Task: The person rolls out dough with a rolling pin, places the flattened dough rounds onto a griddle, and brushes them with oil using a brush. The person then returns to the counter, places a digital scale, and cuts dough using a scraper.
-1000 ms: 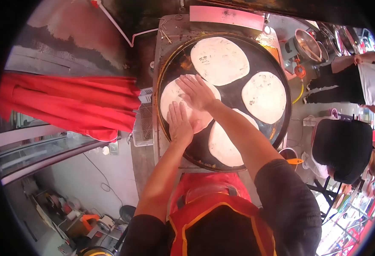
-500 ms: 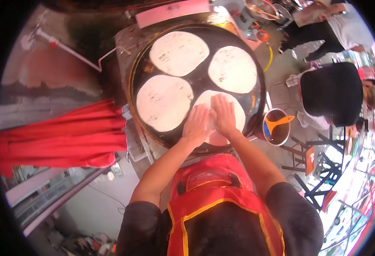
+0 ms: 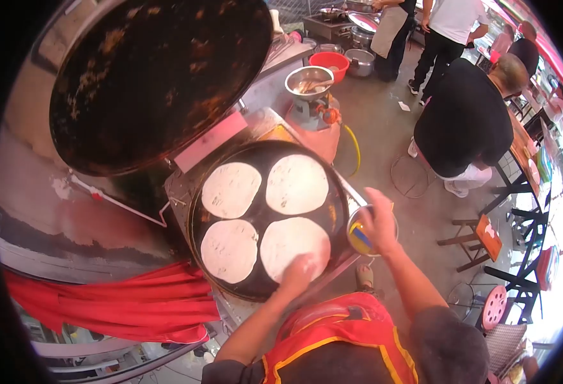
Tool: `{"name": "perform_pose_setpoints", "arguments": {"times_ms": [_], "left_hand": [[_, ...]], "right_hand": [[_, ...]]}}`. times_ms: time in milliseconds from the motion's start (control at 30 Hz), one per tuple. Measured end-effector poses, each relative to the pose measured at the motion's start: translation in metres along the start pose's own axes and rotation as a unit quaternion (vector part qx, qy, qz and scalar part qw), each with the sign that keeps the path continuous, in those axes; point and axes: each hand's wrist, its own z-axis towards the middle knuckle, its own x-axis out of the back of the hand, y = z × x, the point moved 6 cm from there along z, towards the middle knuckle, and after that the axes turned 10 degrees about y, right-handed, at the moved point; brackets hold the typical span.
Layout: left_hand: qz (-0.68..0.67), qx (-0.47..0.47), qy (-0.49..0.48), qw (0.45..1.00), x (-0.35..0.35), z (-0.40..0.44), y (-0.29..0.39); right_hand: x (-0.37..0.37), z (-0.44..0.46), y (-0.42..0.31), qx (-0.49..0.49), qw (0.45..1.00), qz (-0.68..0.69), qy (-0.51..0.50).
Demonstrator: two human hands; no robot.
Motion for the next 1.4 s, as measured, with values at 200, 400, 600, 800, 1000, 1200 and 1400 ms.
{"name": "perform_pose_setpoints", "arguments": {"times_ms": [200, 400, 600, 800, 1000, 1200, 1400], "left_hand": [[-0.197, 0.306, -0.040, 0.931, -0.112, -0.017, 0.026], [-0.293, 0.460, 0.088, 0.834, -0.141, -0.007, 0.068], [-0.223, 0.482, 0.151, 0.834, -0.134, 0.012, 0.085], [-0.247, 0.510, 0.159, 0.809, -0.132, 0.017, 0.094], [-0.222, 0.374, 0.158, 0.887, -0.141, 0.020, 0.074], [-0.137, 0.373, 0.199, 0.896, -0.101, 0.029, 0.133], [-0.235, 0.367, 0.179, 0.882, -0.057, 0.031, 0.136]], "right_hand": [[0.012, -0.031, 0.183, -0.286, 0.946, 0.133, -0.076], [-0.024, -0.055, 0.206, -0.334, 0.863, 0.329, -0.191], [-0.002, -0.015, 0.164, -0.074, 0.951, 0.234, -0.186], [0.012, -0.012, 0.114, 0.022, 0.942, 0.219, -0.254], [-0.021, -0.050, 0.110, -0.021, 0.912, 0.239, -0.333], [-0.007, -0.031, 0.076, 0.022, 0.912, 0.167, -0.373], [0.014, 0.002, 0.008, 0.103, 0.917, 0.072, -0.378]]}}
